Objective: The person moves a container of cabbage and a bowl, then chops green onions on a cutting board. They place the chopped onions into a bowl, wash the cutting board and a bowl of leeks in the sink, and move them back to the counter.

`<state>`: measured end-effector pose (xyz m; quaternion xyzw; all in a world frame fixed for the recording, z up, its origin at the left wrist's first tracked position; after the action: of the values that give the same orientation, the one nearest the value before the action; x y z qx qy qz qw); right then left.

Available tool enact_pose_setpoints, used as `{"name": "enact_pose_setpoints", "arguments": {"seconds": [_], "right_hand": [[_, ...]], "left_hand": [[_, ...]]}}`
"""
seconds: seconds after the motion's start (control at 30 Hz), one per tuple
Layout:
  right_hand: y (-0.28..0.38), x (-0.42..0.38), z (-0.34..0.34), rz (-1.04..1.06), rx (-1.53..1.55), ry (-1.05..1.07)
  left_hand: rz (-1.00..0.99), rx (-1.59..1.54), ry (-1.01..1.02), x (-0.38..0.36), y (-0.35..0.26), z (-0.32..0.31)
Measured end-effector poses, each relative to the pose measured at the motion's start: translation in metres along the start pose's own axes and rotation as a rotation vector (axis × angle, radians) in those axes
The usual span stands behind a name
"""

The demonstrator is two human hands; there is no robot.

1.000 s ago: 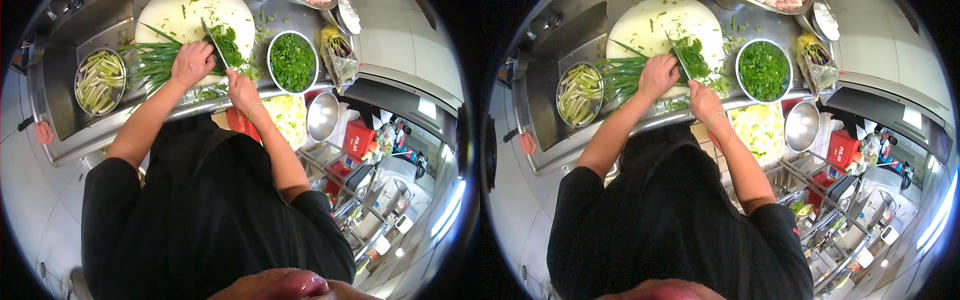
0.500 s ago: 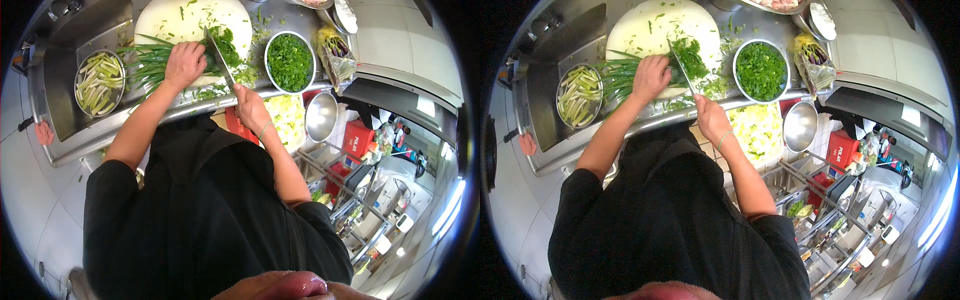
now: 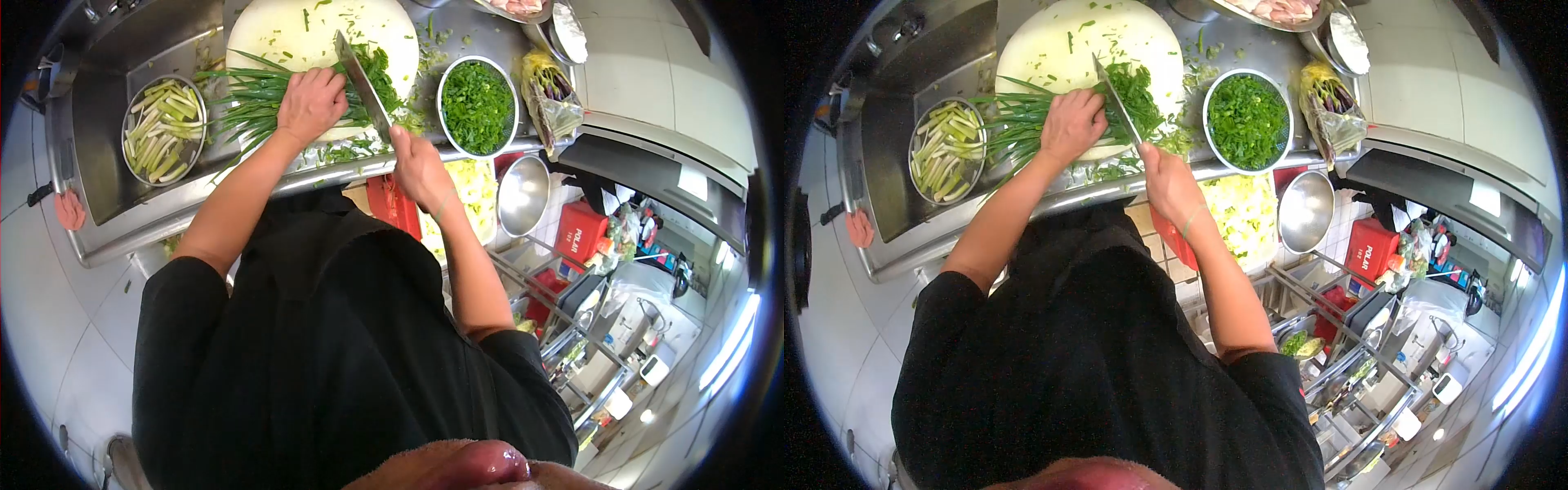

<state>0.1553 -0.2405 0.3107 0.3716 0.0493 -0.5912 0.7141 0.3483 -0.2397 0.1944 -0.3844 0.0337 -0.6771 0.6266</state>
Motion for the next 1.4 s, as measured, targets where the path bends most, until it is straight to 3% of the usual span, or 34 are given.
{"name": "enact_pose_setpoints", "arguments": {"seconds": [0.1,0.2,0.33,0.47,0.63,0.7,0.93,1.07,1.17,1.4], "right_hand": [[-0.018,-0.011,-0.021,-0.057,-0.008,-0.011],[-0.024,0.035,-0.050,-0.027,-0.117,0.002],[-0.007,0.059,-0.026,-0.060,0.026,0.044],[-0.003,0.011,-0.003,0.041,-0.005,-0.019],[-0.021,-0.015,-0.030,-0.127,0.051,0.035],[-0.022,-0.016,-0.031,-0.128,0.072,0.049],[-0.015,0.056,-0.050,0.031,-0.040,-0.017],[0.005,0.031,-0.012,-0.003,0.018,-0.001],[0.000,-0.002,-0.008,-0.004,0.025,0.035],[-0.002,0.052,-0.048,0.038,-0.075,0.008]], "left_hand": [[0.003,-0.012,0.038,-0.001,0.000,-0.001],[0.034,0.002,0.086,-0.003,0.002,-0.003],[0.042,-0.015,0.031,-0.002,0.002,-0.003],[0.034,0.021,0.021,-0.001,0.002,-0.003],[0.027,-0.017,-0.040,-0.001,0.003,0.006],[0.013,-0.024,0.047,-0.001,0.007,0.009],[0.032,0.031,0.135,-0.003,0.010,0.005],[-0.023,0.009,-0.001,-0.004,0.010,0.004],[0.000,0.027,0.061,-0.004,0.009,0.004],[0.001,-0.010,0.058,-0.002,0.013,0.005]]}}
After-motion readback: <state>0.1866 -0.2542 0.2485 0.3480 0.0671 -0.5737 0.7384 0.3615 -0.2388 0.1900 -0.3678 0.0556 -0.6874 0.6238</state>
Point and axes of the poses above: each hand's wrist, its own x-axis towards the middle knuckle, its own z-axis out of the back of the hand, y = z × x, the point moved 3 cm from there along x, towards the middle knuckle, and after that the axes turned 6 degrees about -x, right-handed, at the moved point
